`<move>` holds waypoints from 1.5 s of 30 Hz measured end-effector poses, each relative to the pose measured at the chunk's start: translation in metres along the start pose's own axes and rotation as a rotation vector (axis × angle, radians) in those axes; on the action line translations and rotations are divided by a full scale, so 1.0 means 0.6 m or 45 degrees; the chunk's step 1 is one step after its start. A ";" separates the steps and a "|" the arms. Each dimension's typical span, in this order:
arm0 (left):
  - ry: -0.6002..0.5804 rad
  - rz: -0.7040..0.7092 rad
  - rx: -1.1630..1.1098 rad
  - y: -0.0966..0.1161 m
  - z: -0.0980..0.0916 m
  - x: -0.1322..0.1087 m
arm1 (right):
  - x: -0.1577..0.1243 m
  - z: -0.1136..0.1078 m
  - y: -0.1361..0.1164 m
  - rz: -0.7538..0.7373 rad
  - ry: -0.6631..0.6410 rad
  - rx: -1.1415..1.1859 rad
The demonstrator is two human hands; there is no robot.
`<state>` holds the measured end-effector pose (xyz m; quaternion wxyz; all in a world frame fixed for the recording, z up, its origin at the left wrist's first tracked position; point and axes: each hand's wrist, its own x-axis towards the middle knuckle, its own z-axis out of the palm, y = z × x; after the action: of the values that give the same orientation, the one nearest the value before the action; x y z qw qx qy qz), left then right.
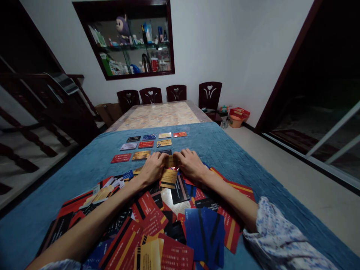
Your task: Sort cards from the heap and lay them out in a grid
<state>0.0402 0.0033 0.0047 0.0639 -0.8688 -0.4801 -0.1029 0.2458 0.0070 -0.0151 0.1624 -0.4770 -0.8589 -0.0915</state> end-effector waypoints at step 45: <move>-0.310 0.009 0.123 -0.076 -0.097 0.004 | 0.095 -0.074 -0.054 -0.042 -0.277 -0.092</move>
<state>-0.0037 0.0174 0.0622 0.0475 -0.8725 -0.4855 0.0269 0.1990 0.0210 0.0472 0.0493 -0.4754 -0.8754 -0.0730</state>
